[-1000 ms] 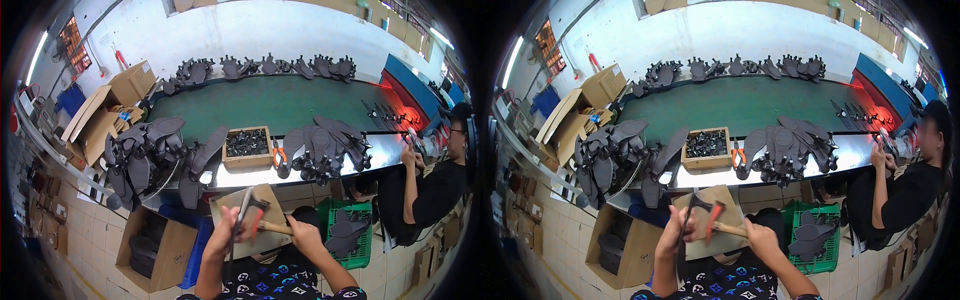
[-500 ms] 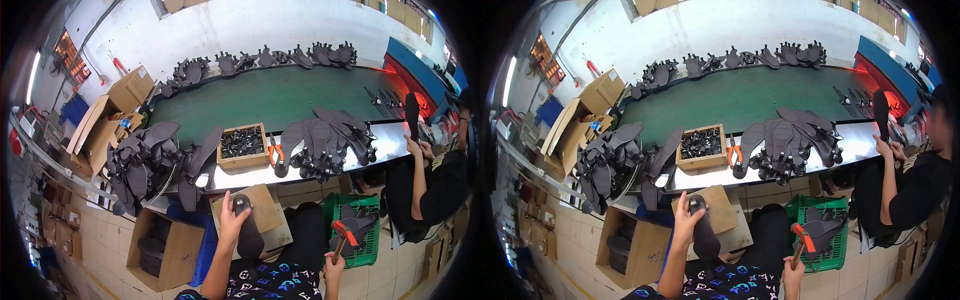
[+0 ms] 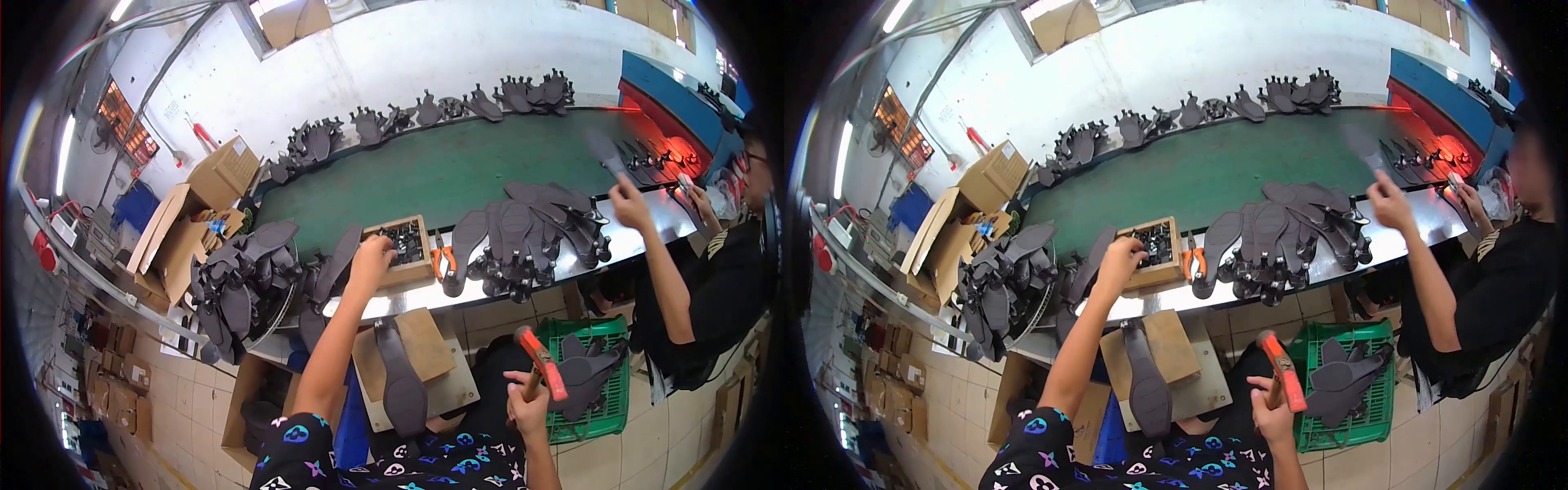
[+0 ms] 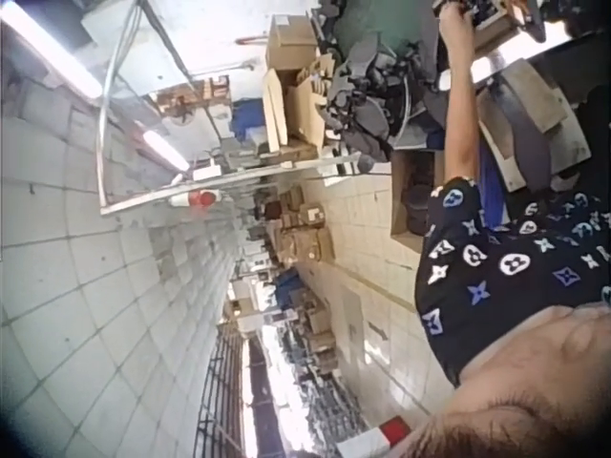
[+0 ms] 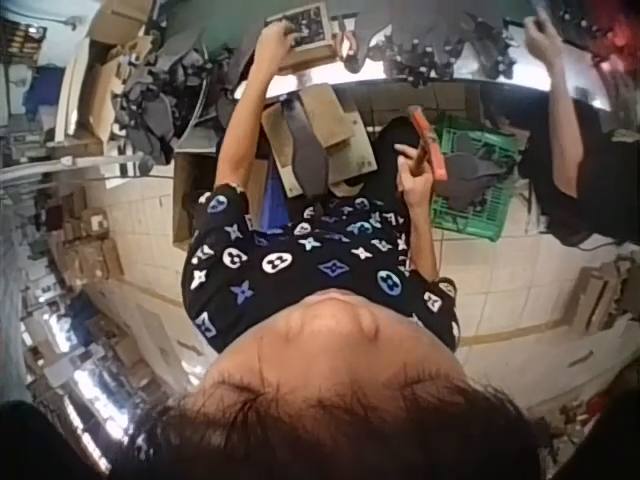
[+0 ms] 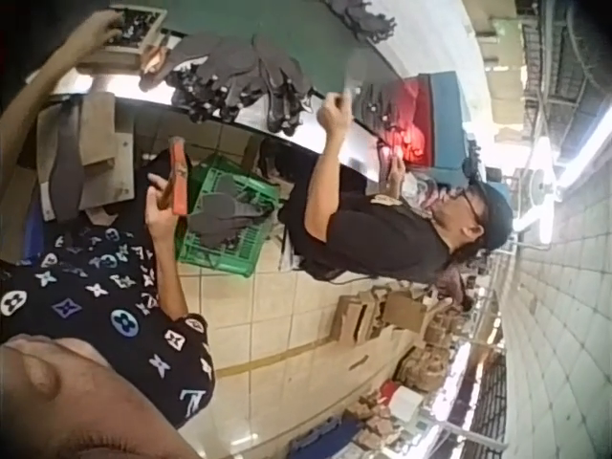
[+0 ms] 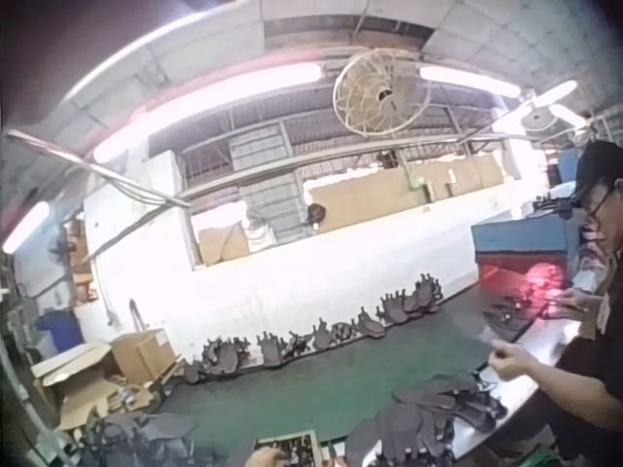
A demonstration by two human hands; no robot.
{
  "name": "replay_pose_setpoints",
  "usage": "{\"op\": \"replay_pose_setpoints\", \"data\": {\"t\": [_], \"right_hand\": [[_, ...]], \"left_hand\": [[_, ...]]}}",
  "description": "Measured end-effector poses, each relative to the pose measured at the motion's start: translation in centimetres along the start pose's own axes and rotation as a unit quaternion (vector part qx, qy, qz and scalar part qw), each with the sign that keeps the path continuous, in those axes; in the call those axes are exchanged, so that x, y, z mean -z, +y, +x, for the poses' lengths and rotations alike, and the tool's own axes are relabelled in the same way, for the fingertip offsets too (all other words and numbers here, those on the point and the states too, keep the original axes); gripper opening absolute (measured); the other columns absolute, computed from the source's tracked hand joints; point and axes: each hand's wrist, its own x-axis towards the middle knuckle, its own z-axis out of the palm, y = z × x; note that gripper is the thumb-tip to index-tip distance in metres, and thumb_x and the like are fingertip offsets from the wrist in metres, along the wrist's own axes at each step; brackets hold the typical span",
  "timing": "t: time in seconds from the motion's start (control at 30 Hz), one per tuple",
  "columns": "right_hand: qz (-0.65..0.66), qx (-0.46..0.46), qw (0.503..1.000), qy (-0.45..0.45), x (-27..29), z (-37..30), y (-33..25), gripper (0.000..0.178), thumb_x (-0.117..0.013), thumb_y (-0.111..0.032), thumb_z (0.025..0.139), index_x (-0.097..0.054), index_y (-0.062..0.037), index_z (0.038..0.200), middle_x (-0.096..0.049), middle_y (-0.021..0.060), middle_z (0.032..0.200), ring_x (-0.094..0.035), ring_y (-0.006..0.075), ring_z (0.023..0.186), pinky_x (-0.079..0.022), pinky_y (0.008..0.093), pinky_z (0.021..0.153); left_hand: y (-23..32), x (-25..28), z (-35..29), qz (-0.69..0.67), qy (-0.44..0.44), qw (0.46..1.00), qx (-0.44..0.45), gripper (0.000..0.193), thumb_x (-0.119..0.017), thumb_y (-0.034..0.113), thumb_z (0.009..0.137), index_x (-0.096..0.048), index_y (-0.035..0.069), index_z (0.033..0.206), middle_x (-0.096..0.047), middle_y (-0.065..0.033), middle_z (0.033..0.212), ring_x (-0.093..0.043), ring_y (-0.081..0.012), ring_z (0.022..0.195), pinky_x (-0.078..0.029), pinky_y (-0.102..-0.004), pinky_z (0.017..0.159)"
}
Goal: Manually assemble shoe outsoles and heel components using a hammer and small nails or tacks on a factory production line.
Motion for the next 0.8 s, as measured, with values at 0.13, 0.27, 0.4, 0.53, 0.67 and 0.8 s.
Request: {"op": "replay_pose_setpoints", "data": {"t": [0.13,0.27,0.4,0.53,0.67,0.8], "right_hand": [[-0.027,0.055,0.998,0.008,-1.7,1.5,-0.8,0.029,-0.061,-0.002,0.092,-0.064,0.0029,0.121,-0.053,-0.0051,0.056,-0.044,-0.0002,0.049,-0.036,0.0201,0.05],[-0.053,0.106,0.993,-0.03,-3.7,3.6,-3.8,0.024,-0.069,-0.009,0.091,-0.07,0.001,0.113,-0.064,-0.0028,0.071,-0.051,0.0003,0.058,-0.04,0.0196,0.055],[-0.03,0.137,0.988,-0.07,-7.4,6.5,-8.1,0.025,-0.072,-0.013,0.091,-0.072,-0.0032,0.114,-0.064,-0.0043,0.073,-0.047,-0.0004,0.058,-0.038,0.0195,0.055],[0.01,0.112,0.984,-0.141,-12.3,7.7,-10.1,0.026,-0.075,-0.015,0.089,-0.071,-0.0027,0.112,-0.066,-0.002,0.08,-0.048,0.0008,0.057,-0.036,0.0188,0.05],[-0.052,0.082,0.977,-0.191,-13.3,8.7,-7.7,0.026,-0.075,-0.014,0.089,-0.069,-0.0009,0.11,-0.07,0.0026,0.088,-0.056,0.0041,0.06,-0.043,0.0191,0.051],[-0.044,0.1,0.973,-0.203,-14.8,9.8,-6.4,0.026,-0.076,-0.009,0.086,-0.069,0.0037,0.108,-0.072,0.0069,0.094,-0.063,0.0067,0.079,-0.051,0.0219,0.068]], "left_hand": [[-2.1,-2.4,1.4,0.063,-0.03,0.996,-0.06,0.013,-0.072,0.014,0.082,-0.07,0.001,0.086,-0.066,-0.017,0.09,-0.065,-0.0373,0.088,-0.053,-0.0461,0.076],[2.2,0.5,-1.4,-0.13,0.066,0.988,-0.05,0.013,-0.077,0.011,0.079,-0.074,0.002,0.088,-0.069,-0.0138,0.079,-0.067,-0.0263,0.07,-0.052,-0.0332,0.066],[10.8,4.4,-8.3,-0.302,0.094,0.949,-0.011,0.011,-0.075,0.006,0.084,-0.074,0.001,0.094,-0.073,-0.0075,0.087,-0.068,-0.012,0.073,-0.052,-0.0245,0.065],[13.4,6.8,-14.6,-0.286,0.12,0.951,0.002,0.014,-0.077,0.0,0.081,-0.073,0.001,0.095,-0.073,-0.0081,0.09,-0.069,-0.0148,0.076,-0.055,-0.0269,0.069],[11.7,6.6,-16.5,-0.275,0.173,0.945,-0.051,0.022,-0.079,0.0,0.078,-0.072,0.001,0.098,-0.071,-0.0106,0.1,-0.069,-0.0218,0.088,-0.055,-0.0301,0.076],[7.2,5.1,-17.7,-0.204,0.185,0.957,0.093,0.037,-0.082,0.017,0.078,-0.067,0.002,0.109,-0.068,-0.012,0.109,-0.064,-0.0299,0.104,-0.05,-0.0367,0.088]]}}
